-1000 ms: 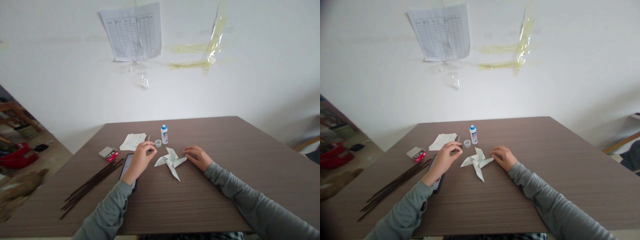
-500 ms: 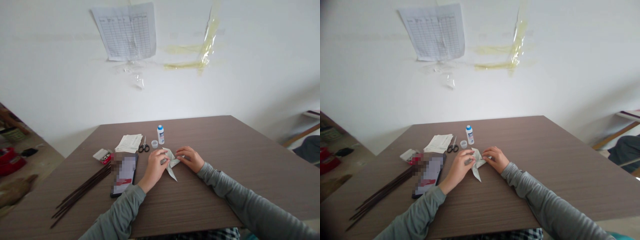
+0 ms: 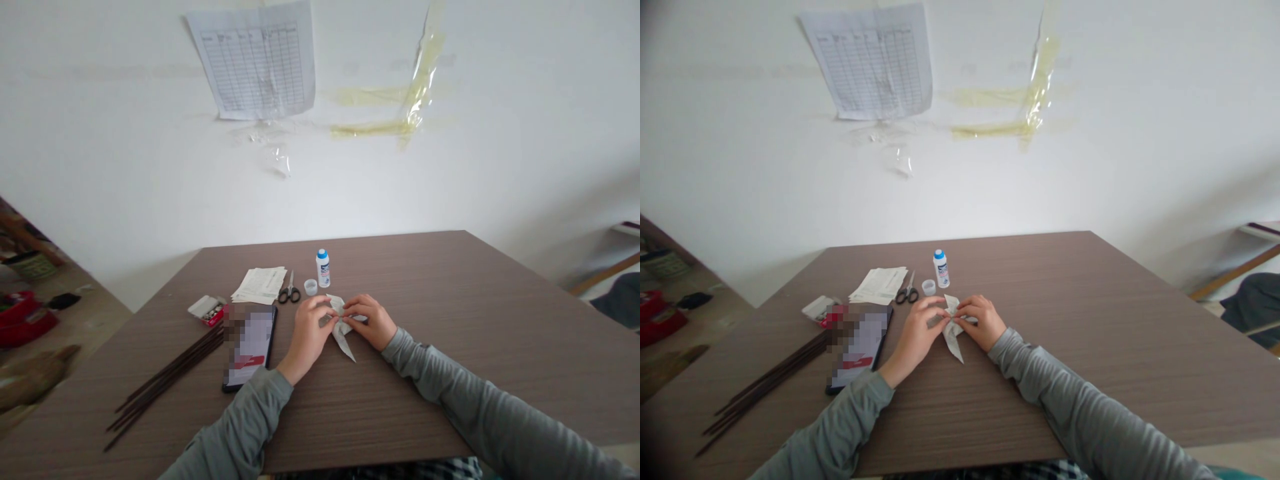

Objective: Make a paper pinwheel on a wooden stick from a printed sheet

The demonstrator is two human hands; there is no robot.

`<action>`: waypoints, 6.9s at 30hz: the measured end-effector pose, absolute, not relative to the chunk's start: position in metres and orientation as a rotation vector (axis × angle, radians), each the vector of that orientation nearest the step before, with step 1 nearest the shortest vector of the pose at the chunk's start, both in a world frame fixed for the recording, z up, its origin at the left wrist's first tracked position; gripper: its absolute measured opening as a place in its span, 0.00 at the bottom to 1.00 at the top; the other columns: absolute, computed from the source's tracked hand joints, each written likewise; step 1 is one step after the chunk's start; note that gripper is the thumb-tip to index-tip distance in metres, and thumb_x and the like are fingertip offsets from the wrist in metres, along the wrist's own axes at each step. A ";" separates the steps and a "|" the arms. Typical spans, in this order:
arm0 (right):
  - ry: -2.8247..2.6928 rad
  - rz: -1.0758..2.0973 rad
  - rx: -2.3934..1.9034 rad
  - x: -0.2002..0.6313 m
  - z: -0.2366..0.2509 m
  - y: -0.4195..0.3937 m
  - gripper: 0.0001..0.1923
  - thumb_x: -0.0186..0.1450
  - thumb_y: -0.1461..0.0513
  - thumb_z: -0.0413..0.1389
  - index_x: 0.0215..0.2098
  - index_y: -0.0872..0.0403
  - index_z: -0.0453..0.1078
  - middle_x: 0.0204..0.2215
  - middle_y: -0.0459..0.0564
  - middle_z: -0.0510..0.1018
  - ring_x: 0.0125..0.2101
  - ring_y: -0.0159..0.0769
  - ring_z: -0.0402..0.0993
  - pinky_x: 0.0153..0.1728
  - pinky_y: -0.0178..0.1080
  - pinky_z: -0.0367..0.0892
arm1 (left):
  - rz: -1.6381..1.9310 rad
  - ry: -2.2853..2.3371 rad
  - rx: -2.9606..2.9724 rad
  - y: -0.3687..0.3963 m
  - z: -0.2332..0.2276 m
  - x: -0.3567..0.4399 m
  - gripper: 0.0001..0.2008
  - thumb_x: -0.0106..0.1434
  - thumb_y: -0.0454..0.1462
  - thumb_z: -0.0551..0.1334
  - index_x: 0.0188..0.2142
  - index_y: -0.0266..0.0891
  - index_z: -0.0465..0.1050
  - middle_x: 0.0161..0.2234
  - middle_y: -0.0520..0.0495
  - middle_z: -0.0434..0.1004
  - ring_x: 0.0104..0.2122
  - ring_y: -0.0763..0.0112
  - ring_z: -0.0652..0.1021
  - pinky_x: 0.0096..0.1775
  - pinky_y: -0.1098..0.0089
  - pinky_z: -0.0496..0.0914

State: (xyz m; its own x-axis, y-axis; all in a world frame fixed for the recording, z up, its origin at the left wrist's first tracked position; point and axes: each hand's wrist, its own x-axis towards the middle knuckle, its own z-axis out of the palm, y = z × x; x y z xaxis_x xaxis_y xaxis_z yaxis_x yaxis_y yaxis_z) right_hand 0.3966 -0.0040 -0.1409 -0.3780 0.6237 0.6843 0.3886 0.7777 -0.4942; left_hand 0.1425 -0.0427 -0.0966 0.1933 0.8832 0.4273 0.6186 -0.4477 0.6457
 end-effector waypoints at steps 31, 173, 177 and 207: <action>-1.975 0.457 -0.844 0.405 -0.137 -0.006 0.07 0.76 0.62 0.72 0.38 0.44 0.85 0.49 0.55 0.94 0.51 0.54 0.92 0.59 0.57 0.89 | 1.180 1.751 2.178 -0.042 -0.092 0.146 0.17 0.68 0.24 0.85 0.32 0.44 0.87 0.57 0.40 0.98 0.62 0.42 0.90 0.69 0.39 0.82; -2.113 0.314 -1.210 0.396 -0.123 -0.018 0.08 0.72 0.60 0.78 0.49 0.43 0.95 0.47 0.53 0.98 0.56 0.59 0.96 0.80 0.73 0.71 | 0.877 1.610 2.096 -0.044 -0.074 0.156 0.10 0.66 0.28 0.85 0.39 0.47 0.98 0.67 0.38 0.97 0.71 0.39 0.90 0.77 0.40 0.82; -2.123 0.345 -1.221 0.396 -0.122 -0.016 0.05 0.71 0.60 0.79 0.45 0.43 0.94 0.46 0.52 0.98 0.55 0.59 0.95 0.80 0.73 0.72 | 0.886 1.608 2.085 -0.044 -0.074 0.157 0.11 0.65 0.27 0.86 0.38 0.47 0.98 0.66 0.38 0.97 0.70 0.39 0.90 0.77 0.38 0.82; -2.025 0.541 -1.258 0.393 -0.118 -0.010 0.07 0.67 0.60 0.81 0.36 0.43 0.90 0.45 0.51 0.97 0.58 0.61 0.96 0.84 0.82 0.66 | 0.863 1.621 2.062 -0.049 -0.066 0.162 0.13 0.69 0.24 0.83 0.36 0.45 0.97 0.66 0.38 0.97 0.71 0.40 0.90 0.78 0.38 0.82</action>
State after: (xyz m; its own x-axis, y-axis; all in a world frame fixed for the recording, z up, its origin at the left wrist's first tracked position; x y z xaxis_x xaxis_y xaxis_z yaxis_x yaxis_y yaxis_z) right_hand 0.3926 -0.0101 -0.1176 -0.2986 0.8953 0.3306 0.6113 0.4454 -0.6541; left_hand 0.1620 -0.0495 -0.0660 0.1472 0.9615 0.2320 0.7293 -0.2639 0.6312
